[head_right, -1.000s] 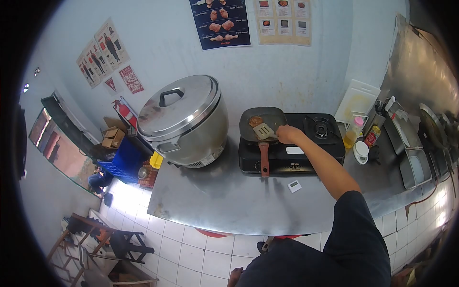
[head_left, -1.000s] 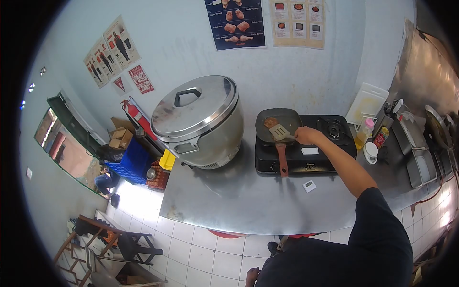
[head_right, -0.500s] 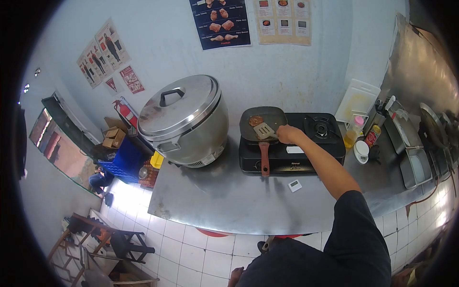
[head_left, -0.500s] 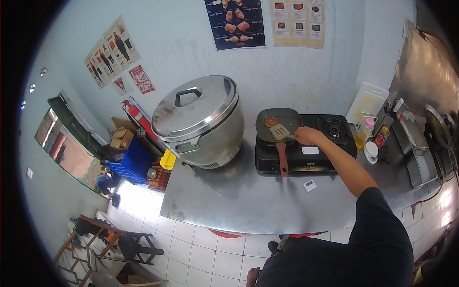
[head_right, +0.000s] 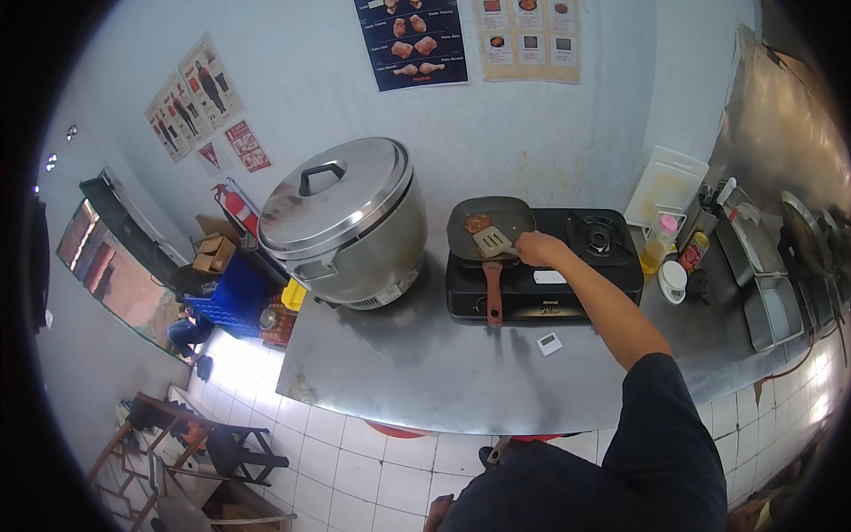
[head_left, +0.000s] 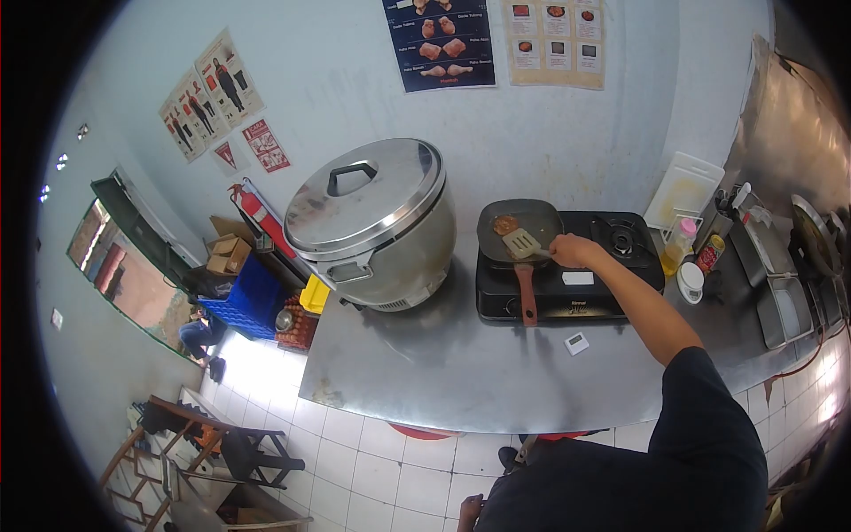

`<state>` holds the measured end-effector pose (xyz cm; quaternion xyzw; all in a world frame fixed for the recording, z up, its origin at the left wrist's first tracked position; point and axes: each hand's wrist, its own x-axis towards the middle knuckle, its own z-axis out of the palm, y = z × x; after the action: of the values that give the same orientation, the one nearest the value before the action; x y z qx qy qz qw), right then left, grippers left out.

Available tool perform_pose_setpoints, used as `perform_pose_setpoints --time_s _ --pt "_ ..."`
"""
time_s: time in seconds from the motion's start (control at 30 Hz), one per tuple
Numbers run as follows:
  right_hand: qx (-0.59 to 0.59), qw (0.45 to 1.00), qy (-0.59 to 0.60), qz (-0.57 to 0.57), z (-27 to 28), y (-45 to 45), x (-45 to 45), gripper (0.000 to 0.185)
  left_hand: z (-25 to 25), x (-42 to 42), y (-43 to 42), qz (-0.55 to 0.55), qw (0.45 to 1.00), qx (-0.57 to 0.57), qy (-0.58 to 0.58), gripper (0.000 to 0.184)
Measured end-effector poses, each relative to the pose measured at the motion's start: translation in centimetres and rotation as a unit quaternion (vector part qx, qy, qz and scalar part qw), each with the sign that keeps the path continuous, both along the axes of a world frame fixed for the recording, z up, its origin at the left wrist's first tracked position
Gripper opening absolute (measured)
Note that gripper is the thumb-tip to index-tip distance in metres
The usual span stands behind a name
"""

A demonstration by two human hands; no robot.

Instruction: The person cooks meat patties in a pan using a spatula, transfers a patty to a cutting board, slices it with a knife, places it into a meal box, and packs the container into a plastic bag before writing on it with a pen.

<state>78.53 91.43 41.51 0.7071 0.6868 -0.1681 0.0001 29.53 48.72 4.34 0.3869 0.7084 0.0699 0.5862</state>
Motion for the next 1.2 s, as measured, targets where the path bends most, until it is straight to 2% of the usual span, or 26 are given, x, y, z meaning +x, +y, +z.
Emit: perform_pose_setpoints --time_s 0.2,0.4,0.5,0.6,0.7,0.8,0.9,1.2 --pt "0.010 1.000 0.001 0.001 -0.9 0.5 0.4 0.036 1.6 0.5 0.7 0.018 0.999 -0.039 -0.005 0.049" --pt "-0.007 1.000 0.002 -0.016 0.0 0.0 -0.1 0.036 2.9 1.0 0.6 0.026 0.999 -0.026 0.009 0.047" --pt "-0.002 1.000 0.004 -0.021 -0.2 0.0 -0.1 0.036 1.1 0.2 0.3 -0.056 0.998 0.033 0.009 0.046" --pt "-0.007 1.000 -0.001 -0.008 0.3 -0.2 -0.3 0.037 1.6 0.6 0.3 0.010 1.000 -0.025 0.008 0.047" --pt "0.038 0.999 -0.019 -0.006 -1.5 0.3 0.4 0.030 0.5 -0.1 -0.2 -0.061 0.997 0.055 -0.003 0.049" --pt "0.064 0.997 -0.038 -0.017 -1.0 -1.0 -0.1 0.029 0.1 -0.2 0.1 0.050 0.998 0.005 -0.033 0.043" --pt "0.048 0.996 -0.055 -0.058 -0.8 -1.5 0.4 0.032 -0.8 -1.1 0.2 -0.018 1.000 0.003 0.016 0.048" --pt "0.054 0.991 -0.045 -0.117 -1.1 1.0 2.4 0.028 -2.6 -1.5 0.3 -0.032 0.999 -0.006 0.043 0.048"
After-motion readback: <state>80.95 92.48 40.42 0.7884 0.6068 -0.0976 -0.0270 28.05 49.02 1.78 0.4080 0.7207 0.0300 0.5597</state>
